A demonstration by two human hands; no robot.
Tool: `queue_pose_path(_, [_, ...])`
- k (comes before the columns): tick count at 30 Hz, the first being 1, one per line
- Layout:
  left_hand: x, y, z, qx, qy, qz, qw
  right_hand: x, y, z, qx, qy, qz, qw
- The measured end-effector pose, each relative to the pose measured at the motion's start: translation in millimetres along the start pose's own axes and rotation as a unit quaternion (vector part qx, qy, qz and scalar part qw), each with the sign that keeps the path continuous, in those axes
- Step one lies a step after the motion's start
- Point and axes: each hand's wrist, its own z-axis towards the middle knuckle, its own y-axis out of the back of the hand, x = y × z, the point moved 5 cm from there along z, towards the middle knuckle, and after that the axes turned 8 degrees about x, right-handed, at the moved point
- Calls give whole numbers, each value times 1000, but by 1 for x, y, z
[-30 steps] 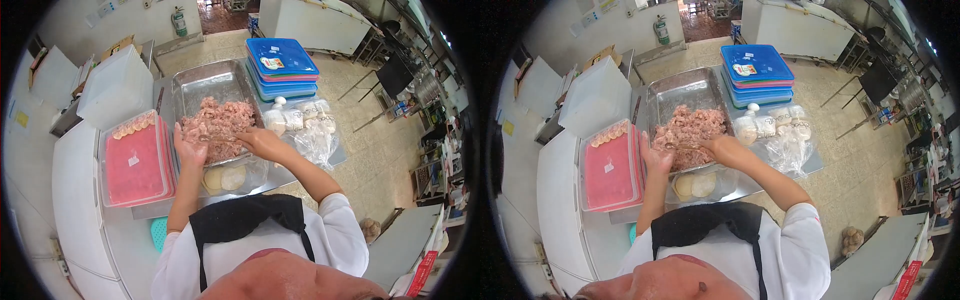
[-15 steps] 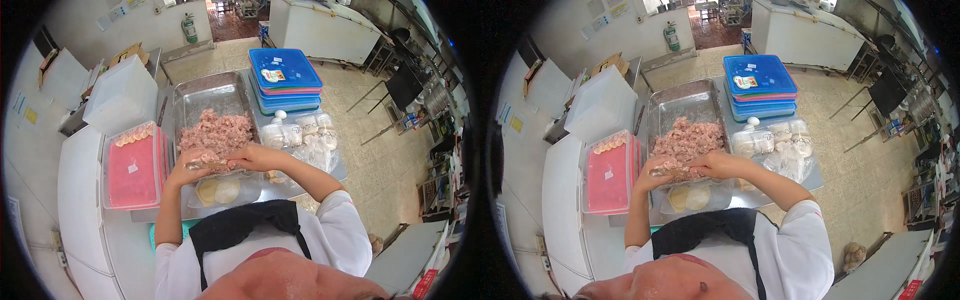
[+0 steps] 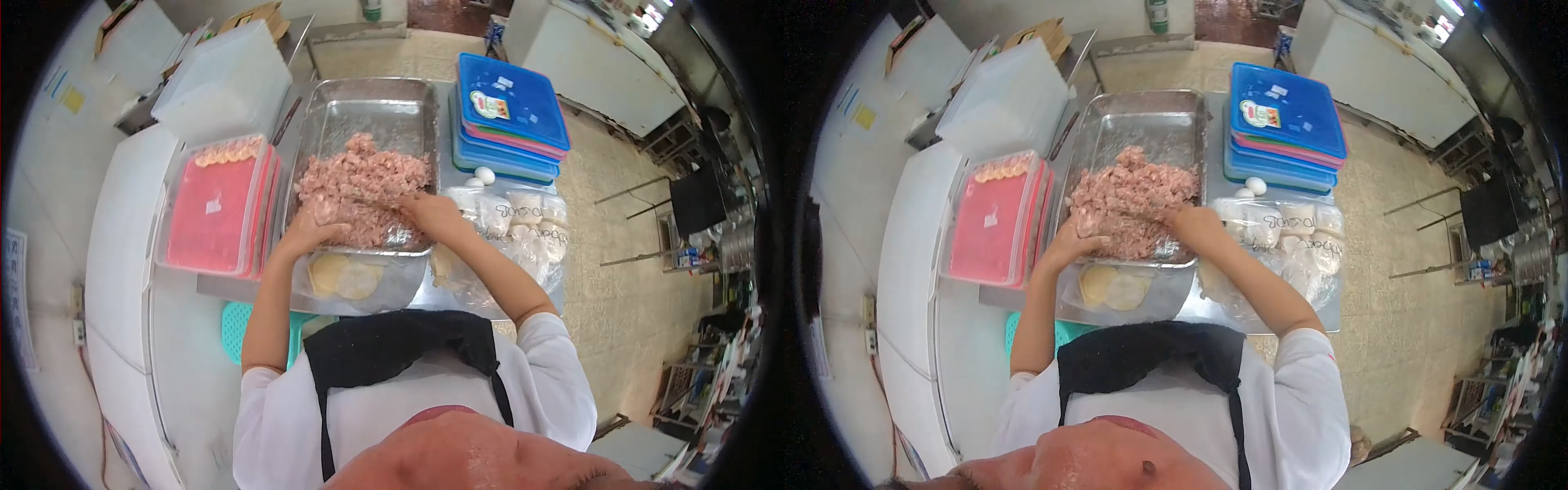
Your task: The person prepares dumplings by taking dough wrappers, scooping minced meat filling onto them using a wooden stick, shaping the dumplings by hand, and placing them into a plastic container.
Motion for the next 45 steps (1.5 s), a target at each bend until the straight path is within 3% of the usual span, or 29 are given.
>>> queue_pose_path(2, [-36,7,-10,56,-77,-47,994,3,38,-13,15,-15,66,998])
queue_pose_path(5, [-80,20,-24,25,-77,-19,997,-14,71,-25,21,-5,302,953])
queue_pose_path(8, [-86,17,-23,29,-121,55,991,11,89,-35,78,57,405,909])
queue_pose_path(12, [-98,6,-21,18,-235,80,968,46,66,-26,98,141,334,927])
queue_pose_path(13, [-89,4,-16,43,-179,63,981,40,65,-20,79,147,350,922])
queue_pose_path(15, [-65,-3,-7,91,-67,28,993,28,77,-16,37,105,205,973])
queue_pose_path(17, [-44,-7,-2,51,-52,-41,996,37,95,-21,-25,46,72,996])
queue_pose_path(20, [-13,-9,8,38,7,-79,996,53,71,-21,-106,119,99,982])
queue_pose_path(21, [-6,-11,7,46,35,-81,995,37,36,-9,-101,115,98,983])
queue_pose_path(24, [-35,-8,-6,60,20,-175,983,-13,9,2,40,-12,7,999])
queue_pose_path(28, [-46,4,-16,53,-84,-60,993,-20,61,-25,45,-58,142,987])
queue_pose_path(30, [-71,16,-22,28,-94,11,995,-16,79,-32,55,-12,299,953])
queue_pose_path(32, [-95,17,-23,61,-119,39,990,-1,82,-35,105,45,415,903])
queue_pose_path(36, [-92,5,-21,45,-199,137,969,36,63,-28,107,99,370,917])
queue_pose_path(38, [-92,4,-17,86,-120,100,984,24,50,-15,127,107,368,915])
queue_pose_path(39, [-91,4,-16,106,-79,82,988,16,57,-11,95,116,300,942])
queue_pose_path(42, [-52,-4,-9,46,-9,-115,992,42,88,-25,-11,23,96,995])
queue_pose_path(43, [-47,-5,-9,42,18,-116,992,46,76,-27,-95,91,134,982])
queue_pose_path(45, [-37,-9,-11,39,71,-120,990,39,33,-13,-89,82,115,986])
